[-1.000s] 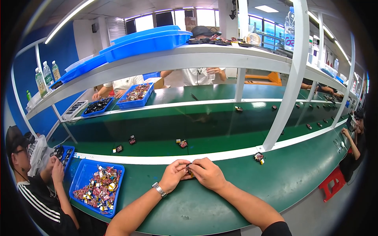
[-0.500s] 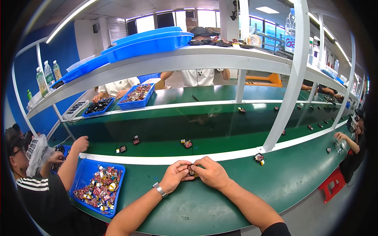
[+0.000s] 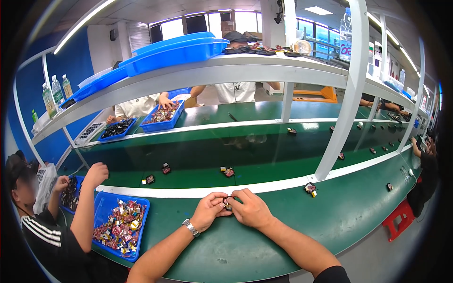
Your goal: The recorder is assembling small electronic components, possibly socket or switch modules, on a production line workbench.
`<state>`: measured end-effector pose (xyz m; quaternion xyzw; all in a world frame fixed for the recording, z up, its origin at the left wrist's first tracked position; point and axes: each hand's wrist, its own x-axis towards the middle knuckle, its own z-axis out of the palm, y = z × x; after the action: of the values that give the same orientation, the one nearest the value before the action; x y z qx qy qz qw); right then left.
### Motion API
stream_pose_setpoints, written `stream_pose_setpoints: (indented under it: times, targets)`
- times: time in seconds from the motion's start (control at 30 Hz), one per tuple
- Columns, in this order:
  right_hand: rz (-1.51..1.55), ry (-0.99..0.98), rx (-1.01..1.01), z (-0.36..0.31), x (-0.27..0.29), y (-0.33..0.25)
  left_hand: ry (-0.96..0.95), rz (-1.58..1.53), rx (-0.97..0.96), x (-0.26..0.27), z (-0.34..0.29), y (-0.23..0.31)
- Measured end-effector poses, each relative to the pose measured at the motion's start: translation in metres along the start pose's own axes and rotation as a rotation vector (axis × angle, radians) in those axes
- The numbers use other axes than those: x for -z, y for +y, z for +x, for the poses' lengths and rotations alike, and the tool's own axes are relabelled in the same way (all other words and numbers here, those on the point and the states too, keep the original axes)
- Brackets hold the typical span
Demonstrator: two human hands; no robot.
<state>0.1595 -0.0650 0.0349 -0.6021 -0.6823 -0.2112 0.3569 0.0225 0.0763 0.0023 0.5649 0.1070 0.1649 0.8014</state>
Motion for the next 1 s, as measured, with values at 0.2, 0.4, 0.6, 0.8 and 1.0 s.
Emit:
stream_pose_setpoints:
  times: [0.2, 0.4, 0.6, 0.8, 1.0]
  targets:
    - [-0.021, 0.081, -0.045, -0.005, -0.006, -0.007, -0.016, -0.011, -0.008, 0.0, 0.002, -0.003]
    - [-0.047, 0.143, -0.068, -0.005, -0.011, -0.01, -0.033, -0.002, -0.002, 0.0, -0.002, 0.003]
    - [-0.104, 0.151, -0.06, -0.008, -0.013, -0.011, -0.067, -0.025, 0.002, 0.001, 0.0, 0.001]
    - [-0.067, 0.131, -0.065, -0.004, -0.009, -0.011, -0.07, -0.019, -0.001, 0.003, 0.0, 0.0]
    - [-0.069, 0.088, -0.052, -0.006, -0.006, -0.007, -0.046, -0.043, 0.001, -0.002, 0.0, 0.002]
